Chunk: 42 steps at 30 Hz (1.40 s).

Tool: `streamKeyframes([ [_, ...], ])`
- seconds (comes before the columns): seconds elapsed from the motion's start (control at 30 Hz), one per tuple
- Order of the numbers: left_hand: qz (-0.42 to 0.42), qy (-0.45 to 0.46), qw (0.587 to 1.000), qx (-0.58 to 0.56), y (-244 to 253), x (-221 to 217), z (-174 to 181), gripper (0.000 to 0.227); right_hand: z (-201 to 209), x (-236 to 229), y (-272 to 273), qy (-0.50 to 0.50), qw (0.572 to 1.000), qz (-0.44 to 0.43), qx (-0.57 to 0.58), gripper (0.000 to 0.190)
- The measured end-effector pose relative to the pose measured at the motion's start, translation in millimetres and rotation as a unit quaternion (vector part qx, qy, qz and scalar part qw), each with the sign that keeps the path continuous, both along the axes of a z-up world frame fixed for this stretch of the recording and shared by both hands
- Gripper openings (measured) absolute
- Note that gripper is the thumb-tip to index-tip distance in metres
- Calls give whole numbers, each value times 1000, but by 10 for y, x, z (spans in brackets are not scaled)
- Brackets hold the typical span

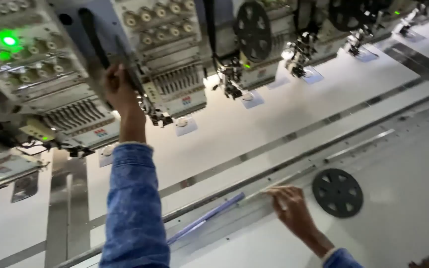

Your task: The person installs black thread spools onto the overhead holders of a multi-head embroidery machine and then threads the thread through the needle area of each head. The person handles spools and thread by hand, moving sequentially along the row of machine heads.

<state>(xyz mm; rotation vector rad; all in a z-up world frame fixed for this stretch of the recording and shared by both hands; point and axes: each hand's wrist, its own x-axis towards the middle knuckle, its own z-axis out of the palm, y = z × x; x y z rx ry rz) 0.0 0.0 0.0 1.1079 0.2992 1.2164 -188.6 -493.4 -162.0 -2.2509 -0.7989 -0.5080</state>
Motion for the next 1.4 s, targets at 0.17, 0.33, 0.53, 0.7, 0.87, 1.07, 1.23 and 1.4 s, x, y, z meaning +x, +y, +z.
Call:
streamKeyframes([
  [0.17,47,73,996,26,-762,-782,-90,24,-161,101,-1045,16,994,-111,-17,26],
  [0.33,102,242,949,176,-2389,-1816,-698,17,-51,328,-1601,194,918,-337,-83,32],
  [0.53,-335,406,826,201,-4258,-2233,-1621,22,-561,594,-2098,208,894,-377,-124,57],
  [0.7,-473,480,703,225,-4970,-2035,-2069,47,-709,588,-2292,306,888,-332,-88,59],
  [0.87,-434,489,735,177,-5105,-1925,-2038,49,-470,410,-2282,371,878,-300,-26,59],
  [1.07,-375,423,824,34,-4875,-2118,-1730,38,476,-116,-2170,457,862,-129,179,64],
  [1.23,-353,330,875,-23,-4743,-2516,-1219,39,446,-138,-2310,429,882,23,193,31],
  [1.4,-253,396,826,312,-4826,-2725,-99,62,1300,-191,-2206,311,947,62,56,15],
])
